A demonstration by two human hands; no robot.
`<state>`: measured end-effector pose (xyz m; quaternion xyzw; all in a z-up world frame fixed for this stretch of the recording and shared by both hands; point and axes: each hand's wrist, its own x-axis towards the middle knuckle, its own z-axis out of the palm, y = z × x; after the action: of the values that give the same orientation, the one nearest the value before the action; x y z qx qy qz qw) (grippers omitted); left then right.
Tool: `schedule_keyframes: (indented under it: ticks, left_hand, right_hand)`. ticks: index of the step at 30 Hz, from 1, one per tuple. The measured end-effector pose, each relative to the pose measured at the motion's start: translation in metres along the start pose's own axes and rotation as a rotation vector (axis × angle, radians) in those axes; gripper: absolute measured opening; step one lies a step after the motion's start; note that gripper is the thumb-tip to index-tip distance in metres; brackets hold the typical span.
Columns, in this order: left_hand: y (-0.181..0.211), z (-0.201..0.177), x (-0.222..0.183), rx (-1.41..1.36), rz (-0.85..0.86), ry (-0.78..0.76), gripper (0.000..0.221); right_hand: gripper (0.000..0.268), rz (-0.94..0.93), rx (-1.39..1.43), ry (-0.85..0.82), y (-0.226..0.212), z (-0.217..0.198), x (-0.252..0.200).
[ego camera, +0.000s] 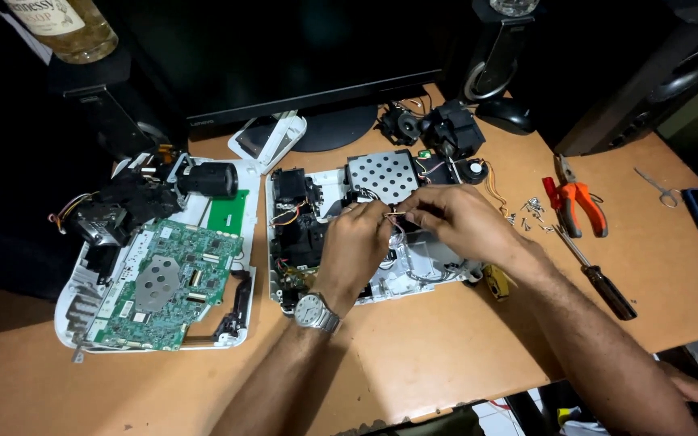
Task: Installing and connecting internal components like fans and speakers in an electronic device using a screwdriver.
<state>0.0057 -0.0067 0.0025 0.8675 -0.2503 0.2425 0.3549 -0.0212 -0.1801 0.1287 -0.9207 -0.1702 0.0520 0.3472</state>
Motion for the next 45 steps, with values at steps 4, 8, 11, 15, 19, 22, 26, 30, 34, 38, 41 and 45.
schedule_keyframes:
  ticks: [4,8,11,15,19,22,26,30,34,38,41,45]
  left_hand:
    - [0.010,-0.010,0.000,-0.049,0.008,-0.011,0.011]
    - [0.013,-0.011,-0.002,-0.021,0.055,0.009,0.012]
    - [0.013,-0.012,-0.001,-0.024,0.053,-0.015,0.017]
    - [0.013,-0.012,-0.002,-0.034,0.020,-0.043,0.019]
    - [0.013,-0.008,0.001,-0.012,0.016,-0.046,0.019]
    - [0.014,-0.004,0.001,0.001,0.010,-0.051,0.020]
    - [0.001,0.018,-0.006,0.221,0.087,-0.022,0.017]
    - [0.001,0.024,-0.008,0.309,0.087,-0.006,0.014]
    - [0.010,0.014,-0.003,0.204,0.054,-0.035,0.008]
    - [0.004,0.011,-0.001,0.230,0.090,-0.052,0.004]
    - [0.005,0.006,-0.001,0.185,0.092,-0.064,0.003]
    - [0.003,0.011,0.000,0.243,0.146,-0.043,0.006]
  right_hand:
    - [0.014,-0.039,-0.013,0.029,0.015,0.002,0.002]
    - [0.016,-0.008,-0.033,0.019,0.013,0.001,-0.001]
    - [0.016,-0.018,-0.048,0.021,0.019,0.001,-0.001]
    - [0.015,-0.034,-0.074,0.015,0.025,0.000,-0.004]
    - [0.015,-0.031,-0.085,0.041,0.025,-0.005,-0.003]
    - [0.016,-0.039,-0.097,0.040,0.027,-0.008,-0.003]
    - [0.017,-0.038,-0.068,0.041,0.028,-0.009,-0.003]
    - [0.027,0.020,0.018,0.011,0.009,-0.010,-0.009]
    - [0.027,-0.031,0.011,0.014,0.014,0.002,-0.005]
    - [0.015,-0.007,-0.014,0.000,0.024,0.007,-0.002]
    - [0.014,-0.044,-0.059,0.000,0.035,0.004,0.002]
    - [0.017,-0.088,-0.052,0.007,0.033,-0.010,0.005]
